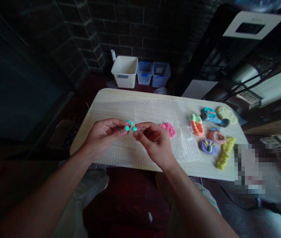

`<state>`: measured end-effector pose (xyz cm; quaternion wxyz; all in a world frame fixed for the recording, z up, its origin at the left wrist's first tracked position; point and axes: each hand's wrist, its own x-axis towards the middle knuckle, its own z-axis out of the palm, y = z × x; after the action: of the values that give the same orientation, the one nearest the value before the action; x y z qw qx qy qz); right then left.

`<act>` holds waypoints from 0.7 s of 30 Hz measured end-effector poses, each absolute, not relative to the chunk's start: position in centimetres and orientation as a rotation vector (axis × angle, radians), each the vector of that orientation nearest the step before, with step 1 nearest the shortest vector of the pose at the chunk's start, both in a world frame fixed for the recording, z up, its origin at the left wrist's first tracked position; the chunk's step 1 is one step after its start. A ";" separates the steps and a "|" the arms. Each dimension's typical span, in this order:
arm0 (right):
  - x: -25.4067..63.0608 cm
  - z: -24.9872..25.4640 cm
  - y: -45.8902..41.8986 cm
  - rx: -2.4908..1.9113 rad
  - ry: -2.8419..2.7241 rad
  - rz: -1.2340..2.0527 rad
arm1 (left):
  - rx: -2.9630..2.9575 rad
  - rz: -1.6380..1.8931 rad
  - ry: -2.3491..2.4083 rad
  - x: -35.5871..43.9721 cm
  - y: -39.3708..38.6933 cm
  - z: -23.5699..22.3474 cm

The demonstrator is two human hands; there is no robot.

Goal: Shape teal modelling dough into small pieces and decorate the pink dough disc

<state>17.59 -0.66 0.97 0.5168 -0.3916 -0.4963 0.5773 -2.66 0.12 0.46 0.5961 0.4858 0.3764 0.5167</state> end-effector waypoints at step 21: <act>17.5 1.1 -1.2 -0.972 -1.273 1.309 | 1.134 1.193 0.913 -1.9 -0.3 0.6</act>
<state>17.55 -1.19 1.11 0.5113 -0.4039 -0.5289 0.5439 -1.95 -0.30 0.65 0.5889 0.4871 0.3919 0.5122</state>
